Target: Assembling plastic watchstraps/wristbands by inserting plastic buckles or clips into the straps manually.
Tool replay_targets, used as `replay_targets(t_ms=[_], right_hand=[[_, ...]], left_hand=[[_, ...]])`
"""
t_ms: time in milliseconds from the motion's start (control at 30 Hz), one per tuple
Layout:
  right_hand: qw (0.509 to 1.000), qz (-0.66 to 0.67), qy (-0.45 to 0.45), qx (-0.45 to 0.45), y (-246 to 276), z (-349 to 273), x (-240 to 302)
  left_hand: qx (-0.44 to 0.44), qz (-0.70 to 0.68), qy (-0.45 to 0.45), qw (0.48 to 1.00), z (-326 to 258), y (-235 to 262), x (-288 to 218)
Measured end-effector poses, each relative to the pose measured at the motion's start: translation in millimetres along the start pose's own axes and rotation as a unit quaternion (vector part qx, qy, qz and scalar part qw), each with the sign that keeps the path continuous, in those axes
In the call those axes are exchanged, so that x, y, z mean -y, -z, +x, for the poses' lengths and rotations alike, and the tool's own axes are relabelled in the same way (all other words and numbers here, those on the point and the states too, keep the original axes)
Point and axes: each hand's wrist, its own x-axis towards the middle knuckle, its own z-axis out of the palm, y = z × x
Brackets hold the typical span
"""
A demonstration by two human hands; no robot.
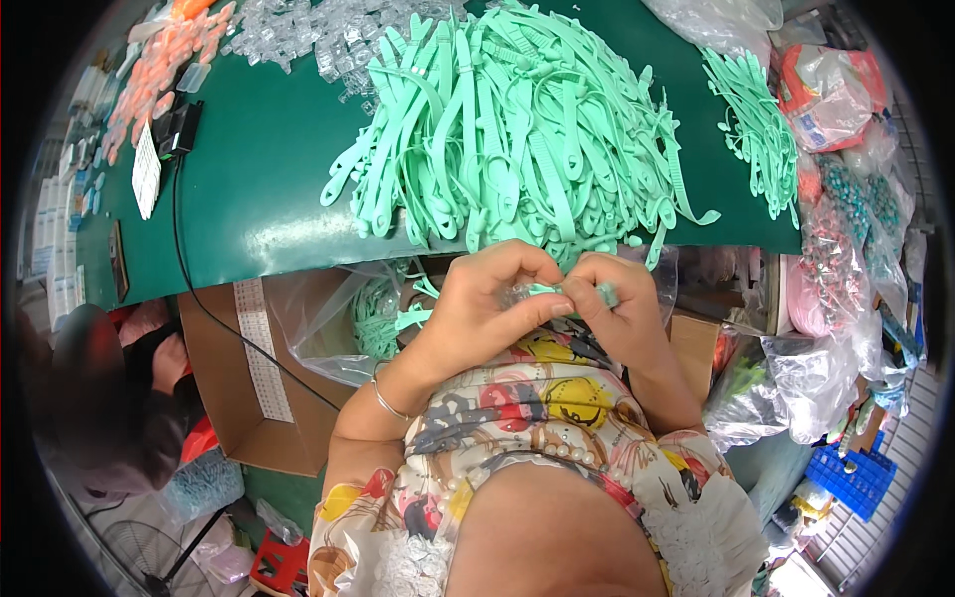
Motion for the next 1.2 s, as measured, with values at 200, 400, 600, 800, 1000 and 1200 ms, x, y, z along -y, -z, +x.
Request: replay_targets(t_ms=[200, 400, 600, 800, 1000, 1200], right_hand=[[0.995, 0.069, 0.010, 0.064, -6.0, -1.6, -13.9], [0.954, 0.268, 0.032, 0.129, -13.1, -7.9, -12.3], [0.978, 0.205, 0.016, 0.026, -17.5, -5.5, -4.6], [0.991, -0.001, 0.130, -0.019, -15.1, 2.6, -11.7], [0.991, 0.106, 0.077, -0.030, -17.0, -6.5, -24.9], [0.990, 0.121, 0.019, -0.069, -21.1, -4.6, -16.7]], left_hand=[[0.130, 0.094, -0.063, 0.985, 5.0, 8.7, -5.4], [0.172, -0.229, 0.129, 0.949, -3.3, 7.9, 4.6], [0.103, -0.224, 0.157, 0.956, -5.1, 5.8, -4.1], [0.101, -0.175, 0.175, 0.964, -6.3, 12.4, -2.3], [0.111, -0.210, 0.140, 0.961, -4.4, 12.2, 7.9], [0.031, -0.444, 0.136, 0.885, -3.6, 8.0, 19.3]])
